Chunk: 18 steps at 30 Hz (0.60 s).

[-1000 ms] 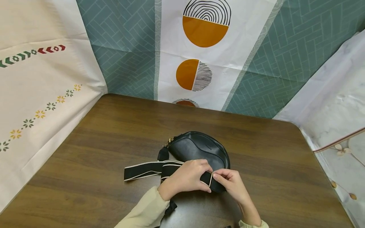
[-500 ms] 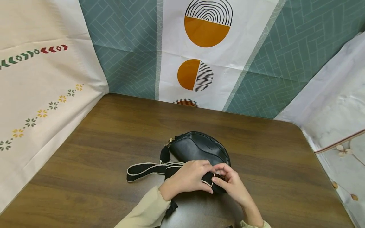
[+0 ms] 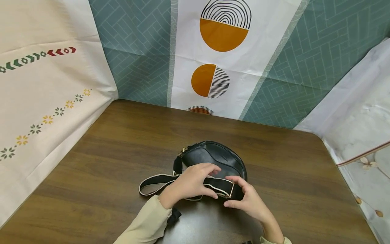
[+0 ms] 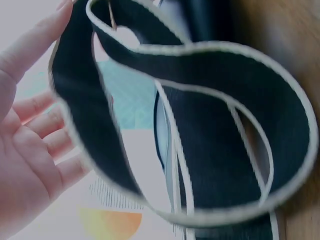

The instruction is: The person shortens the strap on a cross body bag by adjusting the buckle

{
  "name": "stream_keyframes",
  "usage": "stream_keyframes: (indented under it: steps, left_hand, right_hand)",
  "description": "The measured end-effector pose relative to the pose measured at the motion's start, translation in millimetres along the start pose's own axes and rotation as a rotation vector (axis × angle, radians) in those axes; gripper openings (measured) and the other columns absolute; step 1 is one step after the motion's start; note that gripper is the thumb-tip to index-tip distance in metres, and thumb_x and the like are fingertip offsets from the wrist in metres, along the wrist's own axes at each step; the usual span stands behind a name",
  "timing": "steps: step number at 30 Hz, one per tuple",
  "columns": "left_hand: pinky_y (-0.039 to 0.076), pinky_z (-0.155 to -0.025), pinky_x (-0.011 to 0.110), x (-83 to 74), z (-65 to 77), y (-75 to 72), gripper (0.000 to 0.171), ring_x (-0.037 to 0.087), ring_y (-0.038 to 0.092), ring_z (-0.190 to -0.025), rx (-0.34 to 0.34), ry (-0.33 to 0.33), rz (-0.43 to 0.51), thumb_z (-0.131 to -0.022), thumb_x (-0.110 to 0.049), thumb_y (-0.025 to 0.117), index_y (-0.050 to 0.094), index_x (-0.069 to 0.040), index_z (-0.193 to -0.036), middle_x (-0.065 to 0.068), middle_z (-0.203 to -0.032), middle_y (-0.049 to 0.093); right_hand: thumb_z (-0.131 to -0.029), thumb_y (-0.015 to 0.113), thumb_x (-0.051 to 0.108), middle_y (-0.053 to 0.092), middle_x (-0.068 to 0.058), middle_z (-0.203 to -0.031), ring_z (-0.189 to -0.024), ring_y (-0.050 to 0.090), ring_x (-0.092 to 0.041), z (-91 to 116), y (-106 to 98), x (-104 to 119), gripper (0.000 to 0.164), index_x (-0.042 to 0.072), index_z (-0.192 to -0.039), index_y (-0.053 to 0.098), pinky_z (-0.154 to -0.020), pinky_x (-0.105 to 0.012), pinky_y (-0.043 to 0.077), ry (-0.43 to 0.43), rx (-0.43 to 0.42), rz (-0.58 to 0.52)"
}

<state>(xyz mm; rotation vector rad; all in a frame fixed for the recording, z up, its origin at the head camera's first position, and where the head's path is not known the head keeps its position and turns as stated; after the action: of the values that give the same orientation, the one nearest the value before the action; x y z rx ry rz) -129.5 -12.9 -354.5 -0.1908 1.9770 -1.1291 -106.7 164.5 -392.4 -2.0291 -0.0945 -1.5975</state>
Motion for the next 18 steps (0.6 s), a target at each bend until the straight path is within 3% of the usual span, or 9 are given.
stream_keyframes:
  steps: [7,18]
  left_hand:
    - [0.043,-0.082,0.024,12.8,10.9,-10.2,0.059,0.016,0.056,-0.096,-0.003,-0.031,0.074,-0.064,-0.032,0.079,0.056,-0.005,-0.112,0.004,-0.106,0.058]
    - [0.043,-0.079,0.031,40.5,40.4,-29.4,0.05,0.022,0.054,-0.09,0.002,-0.094,0.086,-0.065,-0.021,0.079,0.059,-0.001,-0.106,0.008,-0.101,0.058]
  right_hand:
    - [-0.069,0.073,0.0,0.059,-0.008,-0.096,-0.076,0.056,-0.013,1,-4,1,0.047,0.003,-0.112,0.053,-0.063,-0.026,0.048,-0.017,-0.062,0.01]
    - [-0.068,0.069,-0.005,0.058,-0.009,-0.093,-0.076,0.054,-0.012,5,-9,1,0.044,0.002,-0.108,0.053,-0.065,-0.024,0.045,0.024,-0.124,0.008]
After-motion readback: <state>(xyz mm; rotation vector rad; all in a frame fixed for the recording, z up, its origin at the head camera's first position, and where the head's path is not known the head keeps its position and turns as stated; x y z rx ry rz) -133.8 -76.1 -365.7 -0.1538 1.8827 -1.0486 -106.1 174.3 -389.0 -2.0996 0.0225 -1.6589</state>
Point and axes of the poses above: each hand's wrist, its own z-axis away from the middle knuckle, its own y-axis out of the palm, x = y × z, the point moved 4 cm from there along -z, towards the middle knuckle
